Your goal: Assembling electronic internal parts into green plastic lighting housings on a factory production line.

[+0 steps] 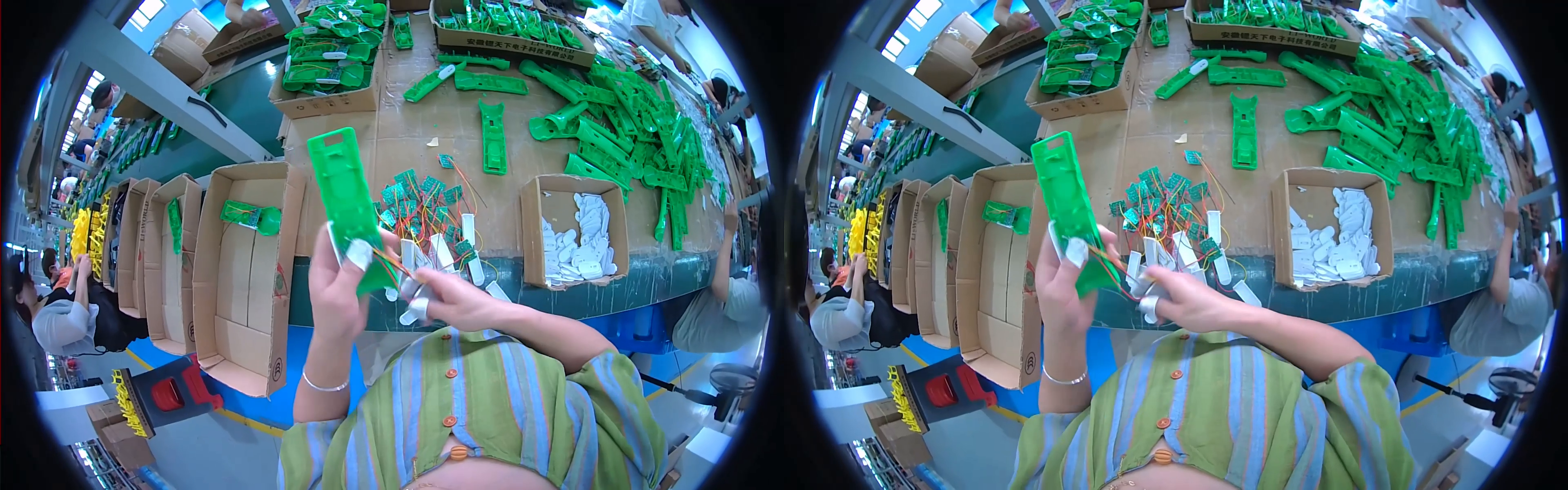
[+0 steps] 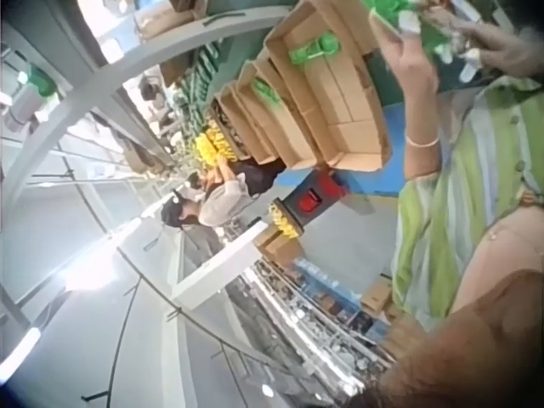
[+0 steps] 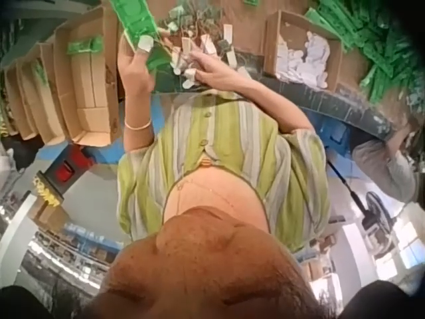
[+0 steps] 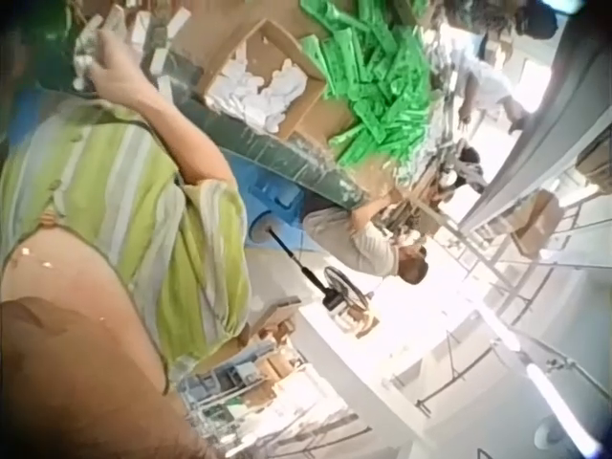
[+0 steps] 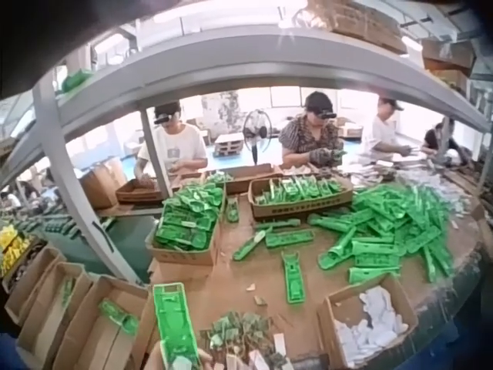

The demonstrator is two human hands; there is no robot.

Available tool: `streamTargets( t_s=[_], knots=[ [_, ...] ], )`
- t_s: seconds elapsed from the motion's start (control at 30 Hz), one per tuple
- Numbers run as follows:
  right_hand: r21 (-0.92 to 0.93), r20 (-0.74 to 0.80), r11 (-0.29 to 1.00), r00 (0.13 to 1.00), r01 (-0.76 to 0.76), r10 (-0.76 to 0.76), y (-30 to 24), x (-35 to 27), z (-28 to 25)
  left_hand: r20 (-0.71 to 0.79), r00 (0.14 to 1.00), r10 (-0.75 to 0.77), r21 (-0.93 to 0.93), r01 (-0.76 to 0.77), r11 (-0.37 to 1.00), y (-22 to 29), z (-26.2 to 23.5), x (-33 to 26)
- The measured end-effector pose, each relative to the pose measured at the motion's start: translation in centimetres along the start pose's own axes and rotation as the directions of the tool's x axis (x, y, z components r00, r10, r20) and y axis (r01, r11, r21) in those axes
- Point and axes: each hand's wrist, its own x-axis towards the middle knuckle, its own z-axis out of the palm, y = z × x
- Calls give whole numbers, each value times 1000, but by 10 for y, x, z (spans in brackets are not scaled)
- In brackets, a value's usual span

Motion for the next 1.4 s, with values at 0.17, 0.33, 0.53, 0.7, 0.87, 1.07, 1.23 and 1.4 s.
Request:
streamTargets(
  t_s=[0.17, 0.33, 0.53, 0.7, 0.87, 1.07, 1.23, 1.4],
  knots=[
    [-501, -171, 863, 970, 67, -174, -58, -19, -24, 143, 979, 144, 890, -191, 415, 6, -35, 8],
    [-983, -112, 181, 881, -30, -460, -39, 8, -55, 252, 932, 262, 956, -282, 86, 5, -34, 10],
    [-765, 111, 565, 927, 310, -358, -35, 4, -70, 33, 999, -17, 519, -2, 855, 4, -44, 2],
    [-999, 42, -13, 834, 42, -550, -45, 13, -65, 130, 989, -65, 418, 4, 908, -1, -28, -2],
    [-742, -315, 594, 621, 310, -718, -76, 5, -32, 80, 997, -21, 136, 10, 991, -9, -9, -12],
    [-533, -327, 706, 656, 466, -680, -53, 1, 15, 81, 987, 142, 252, -158, 955, -20, 5, -13],
    [-630, -305, 636, 612, 445, -730, -52, 3, 26, 12, 976, 215, 280, -210, 937, -27, 8, -19],
    [-596, -314, 656, 617, 463, -721, -51, 5, 29, 59, 915, 398, 431, -383, 817, -33, 11, -19]
  ],
)
